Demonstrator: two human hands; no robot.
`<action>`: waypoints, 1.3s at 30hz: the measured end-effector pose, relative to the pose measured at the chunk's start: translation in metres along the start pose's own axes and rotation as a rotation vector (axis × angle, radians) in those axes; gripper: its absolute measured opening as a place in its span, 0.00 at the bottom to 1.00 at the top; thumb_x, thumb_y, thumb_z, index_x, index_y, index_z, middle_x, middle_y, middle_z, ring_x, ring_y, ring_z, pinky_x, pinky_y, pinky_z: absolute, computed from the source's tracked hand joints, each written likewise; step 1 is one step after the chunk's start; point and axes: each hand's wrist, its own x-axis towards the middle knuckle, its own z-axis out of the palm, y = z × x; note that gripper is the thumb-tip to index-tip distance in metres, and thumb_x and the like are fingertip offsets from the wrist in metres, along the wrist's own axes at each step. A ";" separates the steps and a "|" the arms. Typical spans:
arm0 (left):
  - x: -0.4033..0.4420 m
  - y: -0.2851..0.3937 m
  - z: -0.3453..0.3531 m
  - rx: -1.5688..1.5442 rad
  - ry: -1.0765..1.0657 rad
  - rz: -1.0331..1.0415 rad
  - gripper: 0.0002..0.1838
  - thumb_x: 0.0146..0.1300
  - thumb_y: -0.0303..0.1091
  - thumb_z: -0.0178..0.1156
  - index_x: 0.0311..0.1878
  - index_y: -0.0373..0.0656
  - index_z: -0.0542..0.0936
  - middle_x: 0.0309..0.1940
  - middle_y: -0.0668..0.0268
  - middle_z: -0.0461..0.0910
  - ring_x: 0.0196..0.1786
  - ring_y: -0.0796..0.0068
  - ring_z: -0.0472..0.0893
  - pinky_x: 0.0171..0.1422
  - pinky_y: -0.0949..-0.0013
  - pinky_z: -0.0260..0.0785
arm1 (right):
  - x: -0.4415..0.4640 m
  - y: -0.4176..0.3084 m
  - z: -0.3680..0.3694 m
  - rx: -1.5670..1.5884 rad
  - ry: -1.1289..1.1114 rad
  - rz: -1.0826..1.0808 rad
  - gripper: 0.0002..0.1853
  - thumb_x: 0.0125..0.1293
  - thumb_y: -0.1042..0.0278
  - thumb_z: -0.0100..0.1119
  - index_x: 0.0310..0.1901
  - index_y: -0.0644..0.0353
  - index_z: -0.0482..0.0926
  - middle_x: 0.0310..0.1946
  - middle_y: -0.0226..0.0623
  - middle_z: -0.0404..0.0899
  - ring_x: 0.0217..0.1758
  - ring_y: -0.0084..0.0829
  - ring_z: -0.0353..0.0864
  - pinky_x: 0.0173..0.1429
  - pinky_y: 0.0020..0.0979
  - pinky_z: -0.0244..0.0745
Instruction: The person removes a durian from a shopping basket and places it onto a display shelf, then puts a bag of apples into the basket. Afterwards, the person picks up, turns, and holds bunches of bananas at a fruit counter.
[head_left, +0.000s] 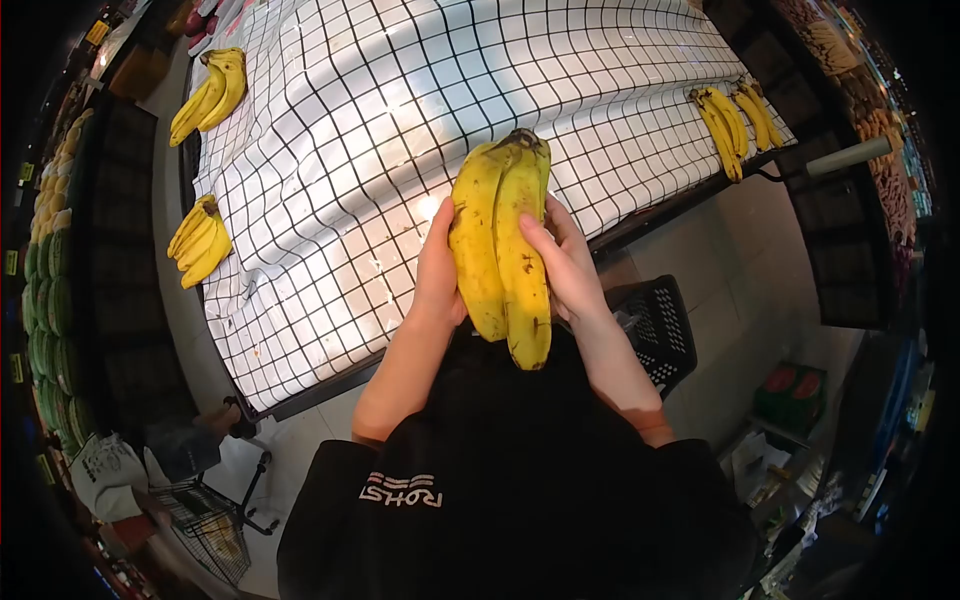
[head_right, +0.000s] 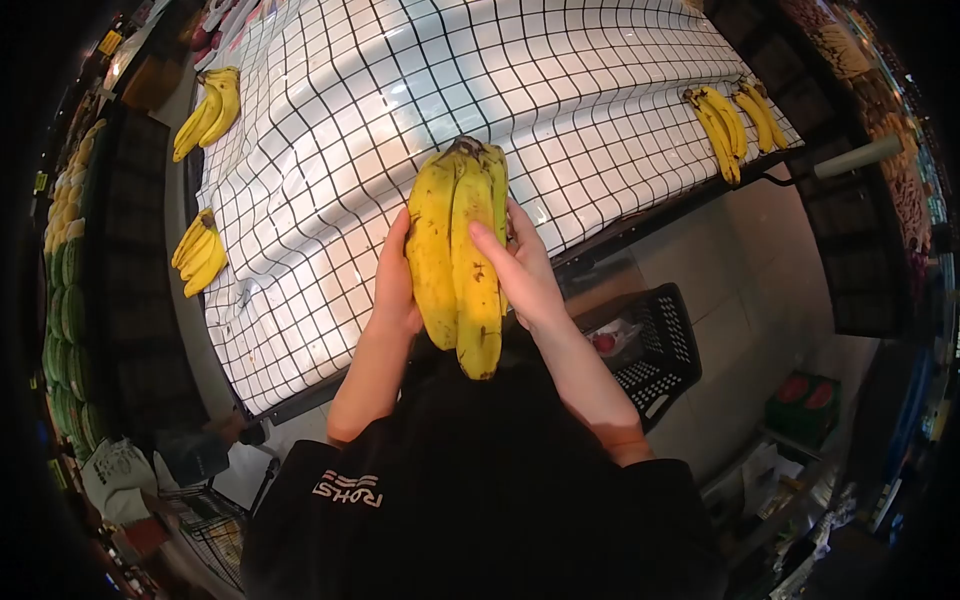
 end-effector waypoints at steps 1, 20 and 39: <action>-0.003 0.001 -0.005 -0.021 0.011 -0.007 0.27 0.76 0.51 0.39 0.64 0.39 0.68 0.57 0.56 0.76 0.56 0.63 0.79 0.59 0.60 0.74 | 0.001 0.003 -0.004 -0.099 -0.016 0.018 0.31 0.69 0.66 0.60 0.68 0.69 0.60 0.53 0.38 0.74 0.55 0.25 0.77 0.56 0.25 0.73; -0.025 0.008 -0.084 -0.194 -0.035 -0.307 0.25 0.75 0.49 0.40 0.64 0.42 0.71 0.56 0.59 0.78 0.54 0.64 0.80 0.58 0.59 0.75 | 0.015 0.022 -0.005 -0.479 -0.196 0.114 0.33 0.61 0.67 0.69 0.64 0.72 0.65 0.52 0.39 0.77 0.53 0.23 0.77 0.56 0.25 0.74; -0.051 0.037 -0.088 -0.095 0.003 -0.072 0.28 0.73 0.51 0.43 0.67 0.41 0.67 0.60 0.59 0.76 0.58 0.62 0.79 0.62 0.61 0.72 | 0.021 0.059 0.054 -0.298 -0.084 -0.098 0.45 0.60 0.71 0.70 0.72 0.71 0.51 0.67 0.51 0.63 0.68 0.34 0.68 0.67 0.30 0.68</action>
